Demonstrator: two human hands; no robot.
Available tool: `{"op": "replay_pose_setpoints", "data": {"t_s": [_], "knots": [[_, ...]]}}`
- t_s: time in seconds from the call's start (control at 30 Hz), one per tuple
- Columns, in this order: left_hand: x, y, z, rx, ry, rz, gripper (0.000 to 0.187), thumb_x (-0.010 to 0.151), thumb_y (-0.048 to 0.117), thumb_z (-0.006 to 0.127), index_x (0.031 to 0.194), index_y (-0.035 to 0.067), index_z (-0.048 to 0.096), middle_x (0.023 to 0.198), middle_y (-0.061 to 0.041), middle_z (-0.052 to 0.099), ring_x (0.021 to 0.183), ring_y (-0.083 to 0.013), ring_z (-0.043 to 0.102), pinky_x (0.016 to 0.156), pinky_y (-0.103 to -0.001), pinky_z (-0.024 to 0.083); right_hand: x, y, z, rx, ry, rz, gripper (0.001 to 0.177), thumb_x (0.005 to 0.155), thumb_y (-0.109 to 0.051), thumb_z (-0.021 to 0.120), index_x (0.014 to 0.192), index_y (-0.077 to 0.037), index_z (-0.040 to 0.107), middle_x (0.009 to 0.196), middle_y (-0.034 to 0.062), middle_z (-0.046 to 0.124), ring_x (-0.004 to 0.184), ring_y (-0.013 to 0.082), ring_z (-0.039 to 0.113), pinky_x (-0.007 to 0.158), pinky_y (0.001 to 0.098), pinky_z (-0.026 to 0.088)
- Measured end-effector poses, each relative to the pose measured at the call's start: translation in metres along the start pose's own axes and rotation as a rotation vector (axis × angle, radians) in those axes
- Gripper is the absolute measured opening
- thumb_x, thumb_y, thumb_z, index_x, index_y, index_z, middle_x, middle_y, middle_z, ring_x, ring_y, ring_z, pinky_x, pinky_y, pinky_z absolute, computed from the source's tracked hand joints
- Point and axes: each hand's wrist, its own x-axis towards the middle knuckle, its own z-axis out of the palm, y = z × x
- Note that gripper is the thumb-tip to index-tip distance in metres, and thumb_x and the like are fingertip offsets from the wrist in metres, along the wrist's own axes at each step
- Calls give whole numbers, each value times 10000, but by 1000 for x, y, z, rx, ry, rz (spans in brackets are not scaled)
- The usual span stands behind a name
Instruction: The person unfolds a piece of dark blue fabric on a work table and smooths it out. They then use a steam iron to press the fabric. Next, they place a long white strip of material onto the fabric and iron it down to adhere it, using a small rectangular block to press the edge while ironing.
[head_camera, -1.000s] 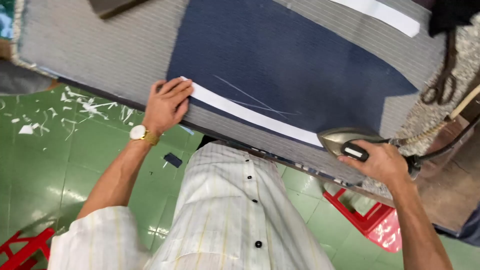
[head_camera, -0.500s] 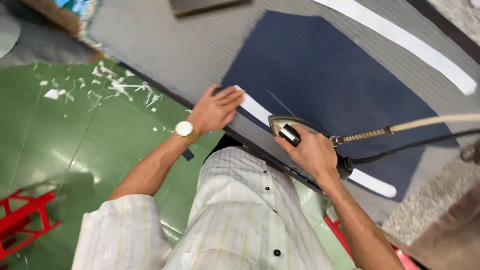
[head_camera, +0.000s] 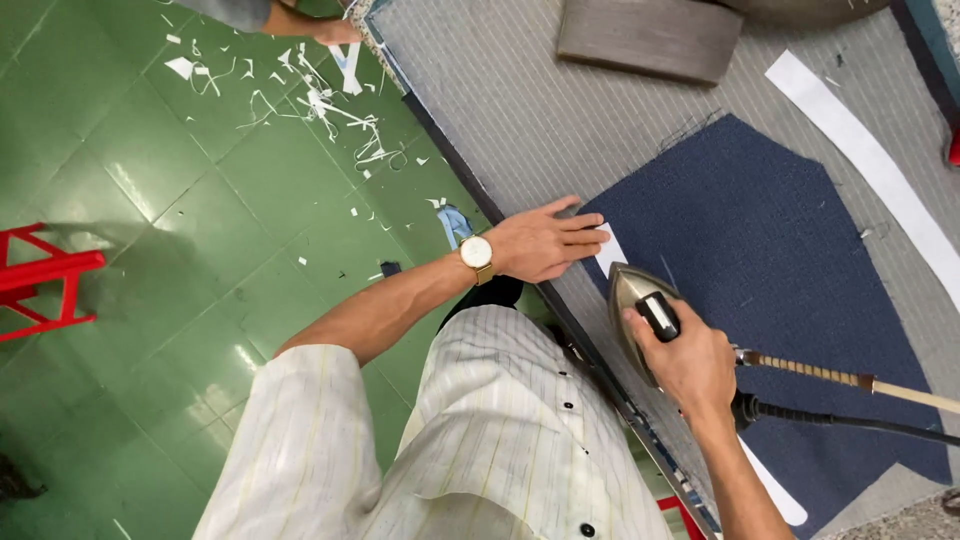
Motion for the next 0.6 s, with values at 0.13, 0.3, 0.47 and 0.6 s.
{"op": "replay_pose_setpoints", "data": {"t_s": [0.13,0.3,0.47,0.6], "knots": [[0,-2,-11,-40,-34,-3,404,996,219,528,1348,58,643,1482,-106,577,1457,-302,405,1218,-595,230,1,-1,0,13,-9,32,565,834,-647,756,1188,-207,752,929,267,760,920,454,738,725,485,603],[-7,-30,-16,-14,61,1,402,971,317,564,1250,58,694,1479,-105,590,1401,-310,494,1173,-574,295,2,-5,-5,72,-13,38,511,857,-597,741,1165,-188,745,913,276,758,930,482,728,737,505,592],[-36,-83,-38,320,113,-400,420,1010,409,571,1303,122,663,1500,-113,555,1398,-312,475,1154,-542,308,5,-14,-12,63,-115,64,481,851,-601,718,1155,-228,738,866,275,764,895,469,743,738,502,596],[-29,-78,-50,254,136,-410,426,1052,398,462,1322,120,638,1527,-100,525,1397,-305,476,1138,-522,331,13,-30,-20,51,-145,59,478,850,-593,721,1171,-239,731,823,234,775,828,430,765,729,471,605]]}}
